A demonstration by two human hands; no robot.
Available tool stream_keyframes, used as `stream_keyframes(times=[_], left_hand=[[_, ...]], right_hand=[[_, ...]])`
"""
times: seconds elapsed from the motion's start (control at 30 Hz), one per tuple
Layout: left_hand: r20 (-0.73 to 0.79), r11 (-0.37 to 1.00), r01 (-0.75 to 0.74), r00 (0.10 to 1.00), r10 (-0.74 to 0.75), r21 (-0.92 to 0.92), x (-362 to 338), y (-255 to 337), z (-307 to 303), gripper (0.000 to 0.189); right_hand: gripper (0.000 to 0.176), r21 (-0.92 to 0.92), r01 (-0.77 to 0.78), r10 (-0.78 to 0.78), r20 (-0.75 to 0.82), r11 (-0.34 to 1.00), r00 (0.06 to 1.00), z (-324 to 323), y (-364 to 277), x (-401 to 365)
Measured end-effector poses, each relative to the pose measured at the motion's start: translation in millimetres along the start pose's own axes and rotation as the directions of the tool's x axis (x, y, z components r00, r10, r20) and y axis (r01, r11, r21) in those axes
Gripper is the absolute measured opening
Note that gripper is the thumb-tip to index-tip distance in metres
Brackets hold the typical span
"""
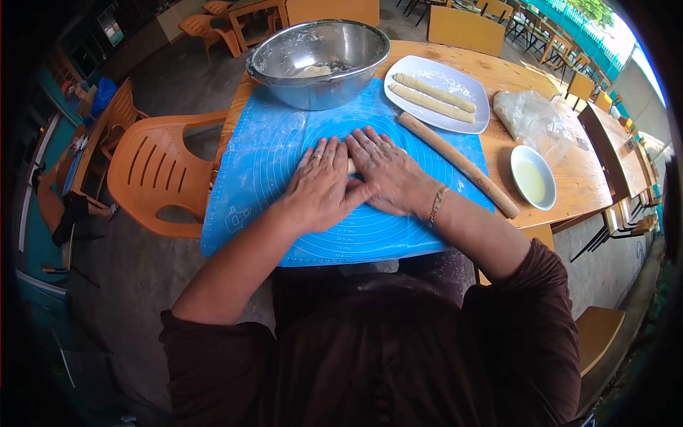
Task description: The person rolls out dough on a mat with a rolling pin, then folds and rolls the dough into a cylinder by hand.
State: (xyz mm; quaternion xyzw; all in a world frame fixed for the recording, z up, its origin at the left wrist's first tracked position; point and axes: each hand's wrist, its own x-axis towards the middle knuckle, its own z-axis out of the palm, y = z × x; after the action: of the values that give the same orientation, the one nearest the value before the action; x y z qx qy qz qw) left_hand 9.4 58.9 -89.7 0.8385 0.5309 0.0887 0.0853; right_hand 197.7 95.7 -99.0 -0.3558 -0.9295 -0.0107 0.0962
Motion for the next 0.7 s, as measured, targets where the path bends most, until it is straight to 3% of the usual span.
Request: stream_keyframes(times=[0.13,0.43,0.53,0.57,0.6,0.63,0.67,0.7], left_hand=[[-0.120,0.988,-0.100,0.986,0.114,0.116,-40,17,9,0.113],[-0.098,0.975,-0.157,0.980,0.173,0.154,-106,47,8,0.116],[-0.146,0.969,-0.202,0.964,0.222,0.140,-122,50,2,0.106],[-0.141,0.972,-0.228,0.962,0.233,0.055,-126,49,-2,0.099],[-0.138,0.968,-0.251,0.960,0.245,-0.030,-129,48,-6,0.093],[-0.293,0.952,-0.300,0.918,0.269,-0.066,-125,46,-11,0.078],[-0.295,0.952,-0.298,0.917,0.267,-0.065,-118,42,-16,0.078],[-0.388,0.944,-0.303,0.892,0.232,-0.132,-109,37,-22,0.074]], right_hand=[[0.077,0.022,0.087,-0.082,-0.168,0.996,0.982,-8,-22,-42],[0.067,0.076,0.101,-0.094,-0.087,0.992,0.992,-28,-56,-105],[0.059,0.020,0.146,-0.145,-0.054,0.989,0.988,-38,-61,-122],[0.059,0.017,0.148,-0.147,-0.057,0.989,0.988,-43,-59,-125],[0.053,0.160,0.123,-0.119,-0.039,0.979,0.992,-50,-56,-127],[0.048,0.299,0.094,-0.094,-0.016,0.950,0.995,-55,-54,-126],[0.048,0.298,0.097,-0.097,-0.016,0.950,0.995,-61,-52,-121],[0.045,0.300,0.086,-0.045,-0.141,0.950,0.989,-67,-49,-113]])
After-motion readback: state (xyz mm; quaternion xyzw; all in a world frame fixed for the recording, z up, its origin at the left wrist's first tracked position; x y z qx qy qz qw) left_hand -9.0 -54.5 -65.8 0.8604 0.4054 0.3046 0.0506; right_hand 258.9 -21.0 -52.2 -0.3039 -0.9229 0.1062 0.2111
